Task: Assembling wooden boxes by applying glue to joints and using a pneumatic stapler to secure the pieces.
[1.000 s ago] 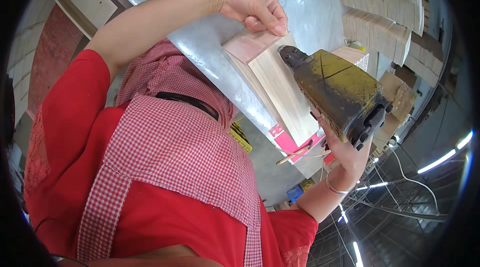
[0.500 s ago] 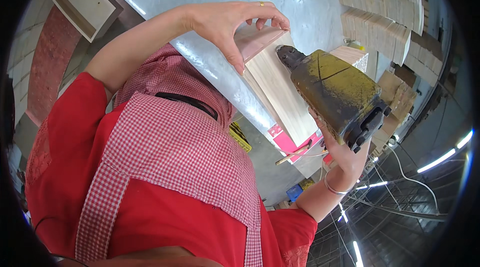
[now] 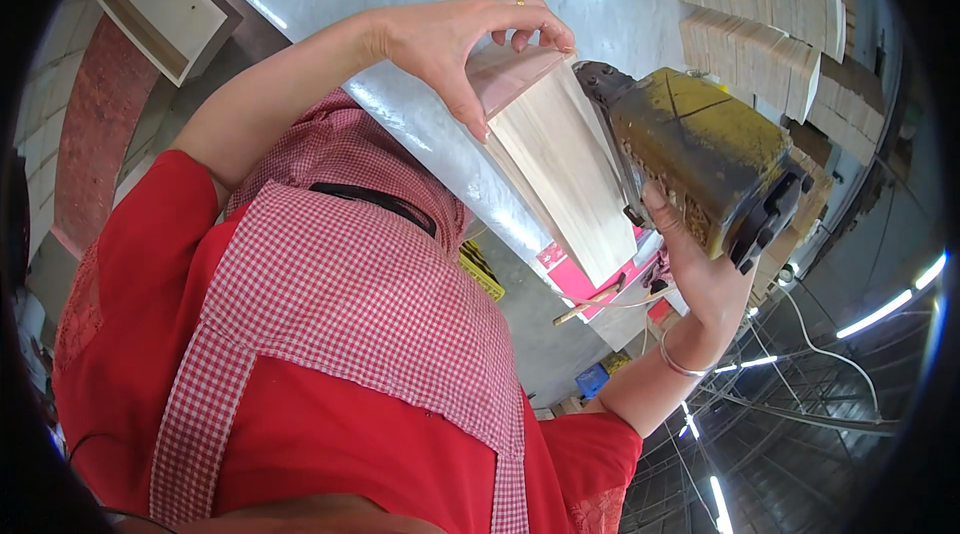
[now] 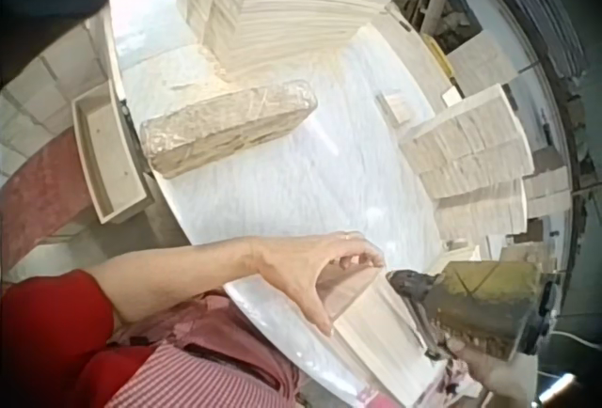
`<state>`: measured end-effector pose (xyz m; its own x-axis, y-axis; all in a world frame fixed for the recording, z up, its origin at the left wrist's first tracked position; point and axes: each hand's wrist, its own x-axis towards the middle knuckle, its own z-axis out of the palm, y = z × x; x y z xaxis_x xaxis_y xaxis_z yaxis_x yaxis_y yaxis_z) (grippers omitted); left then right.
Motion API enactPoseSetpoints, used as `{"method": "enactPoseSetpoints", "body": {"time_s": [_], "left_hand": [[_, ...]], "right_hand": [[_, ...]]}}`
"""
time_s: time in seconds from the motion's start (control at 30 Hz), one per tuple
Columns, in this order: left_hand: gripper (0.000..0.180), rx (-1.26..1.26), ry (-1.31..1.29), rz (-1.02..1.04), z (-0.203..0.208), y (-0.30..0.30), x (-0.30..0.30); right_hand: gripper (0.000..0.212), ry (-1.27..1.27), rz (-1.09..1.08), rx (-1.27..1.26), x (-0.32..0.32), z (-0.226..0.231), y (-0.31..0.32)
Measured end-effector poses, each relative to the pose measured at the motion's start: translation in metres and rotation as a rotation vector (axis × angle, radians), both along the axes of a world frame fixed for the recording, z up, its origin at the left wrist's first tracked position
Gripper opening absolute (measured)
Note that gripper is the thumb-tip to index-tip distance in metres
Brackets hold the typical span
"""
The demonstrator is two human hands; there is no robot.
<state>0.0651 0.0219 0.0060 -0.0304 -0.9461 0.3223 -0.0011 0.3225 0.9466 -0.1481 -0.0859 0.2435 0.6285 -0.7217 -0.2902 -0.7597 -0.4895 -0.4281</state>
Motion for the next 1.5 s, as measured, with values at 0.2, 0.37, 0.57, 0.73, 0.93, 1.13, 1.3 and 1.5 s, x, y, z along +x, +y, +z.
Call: {"method": "enactPoseSetpoints", "body": {"time_s": [0.2, 0.37, 0.57, 0.73, 0.93, 1.13, 1.3, 1.5], "left_hand": [[0.097, -0.012, 0.001, 0.003, -0.001, 0.0, 0.001], [0.098, 0.016, 0.009, -0.003, 0.0, -0.002, -0.001], [0.097, 0.017, 0.015, 0.001, 0.0, 0.0, -0.001], [0.098, 0.012, 0.015, -0.001, 0.0, 0.0, -0.001], [0.098, 0.017, 0.018, 0.002, 0.0, 0.001, -0.001], [0.098, -0.003, 0.016, 0.003, 0.001, 0.001, -0.001], [0.097, -0.005, -0.002, 0.004, 0.0, 0.002, -0.002], [0.1, 0.009, -0.039, 0.027, 0.001, 0.006, -0.002]], "right_hand": [[0.051, -0.001, -0.045, 0.001, 0.009, -0.003, 0.0], [0.052, 0.022, -0.062, 0.014, 0.01, -0.002, -0.003], [0.051, 0.023, -0.107, 0.053, 0.008, 0.001, -0.003], [0.051, 0.003, -0.077, 0.015, 0.005, -0.002, -0.005], [0.05, 0.009, -0.058, 0.062, 0.005, -0.002, -0.007], [0.051, 0.0, -0.067, 0.06, 0.008, 0.001, -0.004], [0.027, 0.06, 0.073, 0.023, 0.019, 0.002, -0.007], [0.046, 0.05, -0.068, 0.029, 0.013, 0.001, -0.005]]}}
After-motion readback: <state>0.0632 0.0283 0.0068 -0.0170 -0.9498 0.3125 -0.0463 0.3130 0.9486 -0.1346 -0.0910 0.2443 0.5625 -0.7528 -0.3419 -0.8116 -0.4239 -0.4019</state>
